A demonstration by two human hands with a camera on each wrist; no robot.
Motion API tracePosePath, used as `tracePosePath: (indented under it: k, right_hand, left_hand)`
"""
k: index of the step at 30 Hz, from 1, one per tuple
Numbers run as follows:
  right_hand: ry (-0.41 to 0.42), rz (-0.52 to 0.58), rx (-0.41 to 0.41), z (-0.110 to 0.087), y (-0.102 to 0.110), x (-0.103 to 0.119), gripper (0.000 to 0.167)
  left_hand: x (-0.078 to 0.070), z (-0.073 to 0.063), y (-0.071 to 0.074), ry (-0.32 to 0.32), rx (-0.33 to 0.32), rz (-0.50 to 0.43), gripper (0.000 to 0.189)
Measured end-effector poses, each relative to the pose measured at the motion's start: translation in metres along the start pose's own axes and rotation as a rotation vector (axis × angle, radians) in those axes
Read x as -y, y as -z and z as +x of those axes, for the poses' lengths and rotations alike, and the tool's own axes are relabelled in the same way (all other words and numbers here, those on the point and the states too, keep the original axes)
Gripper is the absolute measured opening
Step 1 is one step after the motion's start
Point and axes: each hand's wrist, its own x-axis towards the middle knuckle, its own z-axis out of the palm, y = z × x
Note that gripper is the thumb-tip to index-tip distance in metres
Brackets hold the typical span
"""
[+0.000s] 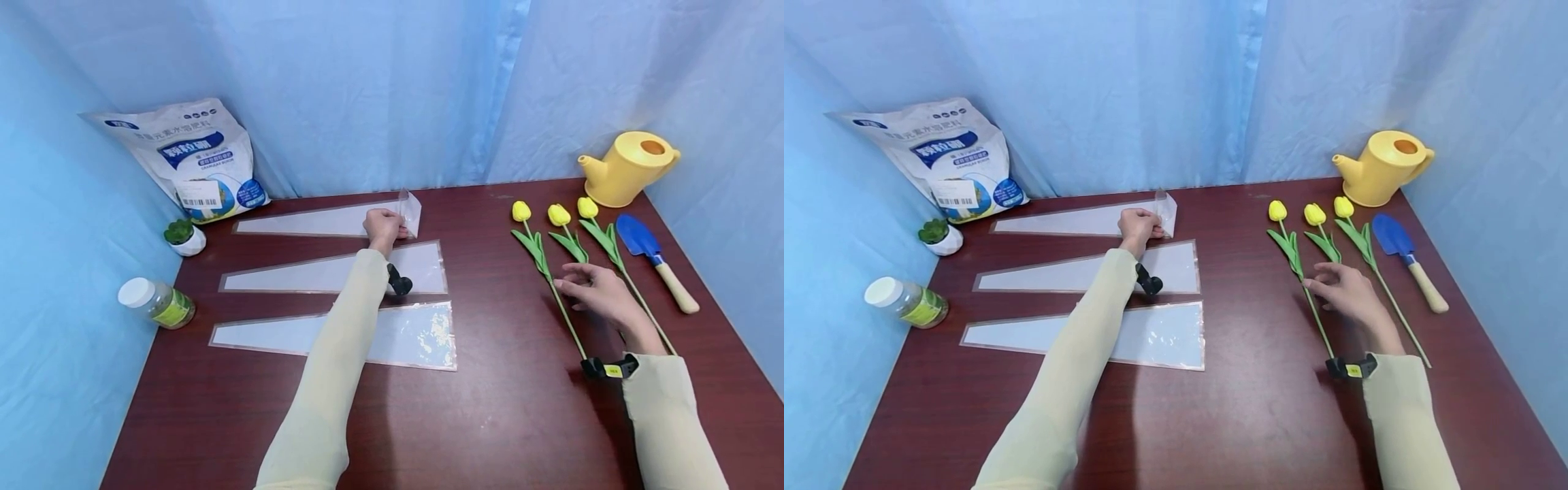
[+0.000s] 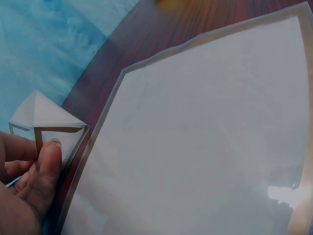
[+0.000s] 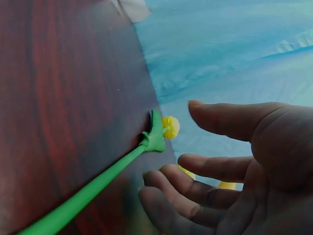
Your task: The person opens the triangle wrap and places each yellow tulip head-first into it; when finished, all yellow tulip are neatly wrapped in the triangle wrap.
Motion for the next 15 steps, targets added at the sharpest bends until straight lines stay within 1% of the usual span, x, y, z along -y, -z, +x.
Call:
tracePosePath:
  k: [5,7,10,15]
  right_hand:
    - [-0.013,-0.099,-0.007,-0.006,-0.005,-0.003,0.072]
    - [-0.008,-0.140,-0.014,-0.008,-0.007,-0.004,0.072]
    - [0.003,-0.217,-0.031,-0.010,-0.009,-0.005,0.070]
    - [0.025,-0.341,-0.066,-0.012,-0.015,-0.007,0.063]
  left_hand:
    - [0.001,0.000,0.001,-0.003,0.002,-0.017,0.009]
    - [0.001,-0.001,0.001,-0.006,0.002,-0.019,0.009]
    - [0.001,-0.001,0.001,-0.006,0.003,-0.019,0.009]
    - [0.001,0.000,0.000,-0.007,0.001,-0.014,0.009]
